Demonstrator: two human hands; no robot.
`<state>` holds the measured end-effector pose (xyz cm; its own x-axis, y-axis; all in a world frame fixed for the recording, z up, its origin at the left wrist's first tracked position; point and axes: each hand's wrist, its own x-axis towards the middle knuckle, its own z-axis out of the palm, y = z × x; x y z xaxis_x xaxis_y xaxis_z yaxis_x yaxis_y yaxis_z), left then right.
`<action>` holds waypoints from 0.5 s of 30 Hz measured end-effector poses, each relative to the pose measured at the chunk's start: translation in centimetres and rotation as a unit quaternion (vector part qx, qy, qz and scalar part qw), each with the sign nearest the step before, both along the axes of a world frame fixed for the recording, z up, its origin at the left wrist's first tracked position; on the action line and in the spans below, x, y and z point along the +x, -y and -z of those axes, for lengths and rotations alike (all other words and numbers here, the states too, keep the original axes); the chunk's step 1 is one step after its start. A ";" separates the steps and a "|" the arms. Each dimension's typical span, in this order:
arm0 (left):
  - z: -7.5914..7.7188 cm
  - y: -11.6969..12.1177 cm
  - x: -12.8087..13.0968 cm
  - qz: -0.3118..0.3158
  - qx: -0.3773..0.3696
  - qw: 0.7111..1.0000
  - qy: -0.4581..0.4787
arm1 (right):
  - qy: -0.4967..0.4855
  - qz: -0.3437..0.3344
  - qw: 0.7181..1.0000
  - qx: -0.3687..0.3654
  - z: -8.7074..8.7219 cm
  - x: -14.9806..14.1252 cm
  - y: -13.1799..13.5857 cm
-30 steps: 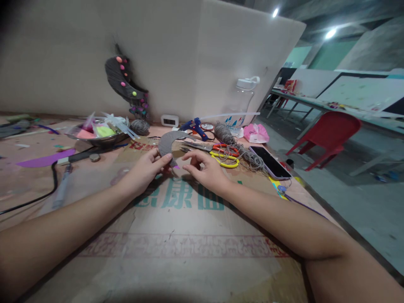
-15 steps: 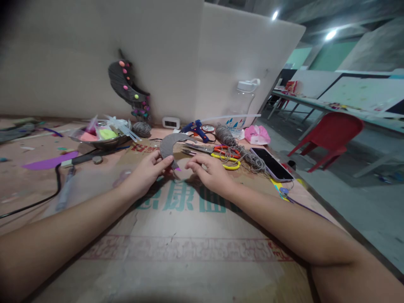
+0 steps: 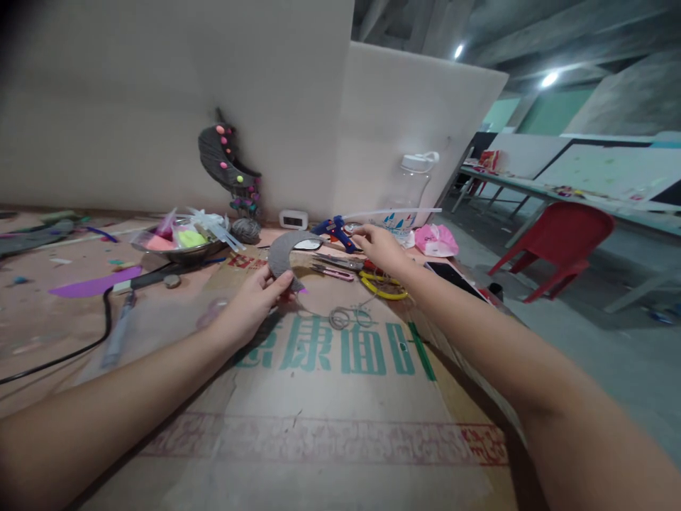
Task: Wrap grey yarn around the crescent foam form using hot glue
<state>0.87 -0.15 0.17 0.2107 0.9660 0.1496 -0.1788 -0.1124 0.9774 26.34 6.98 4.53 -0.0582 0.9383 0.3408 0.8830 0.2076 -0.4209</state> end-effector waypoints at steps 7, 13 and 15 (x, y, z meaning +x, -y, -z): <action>0.3 -0.1 -0.1 0.010 0.001 1.000 -0.009 | -0.013 -0.005 0.997 -0.075 1.1 -2.0 -6.2; 0.6 -0.3 -0.1 0.015 0.008 1.000 -0.019 | -0.039 0.043 0.996 -0.064 2.1 -3.8 -6.6; 0.6 -0.3 -0.1 0.021 0.005 1.000 -0.010 | -0.050 0.058 0.995 -0.064 1.7 -3.7 -6.2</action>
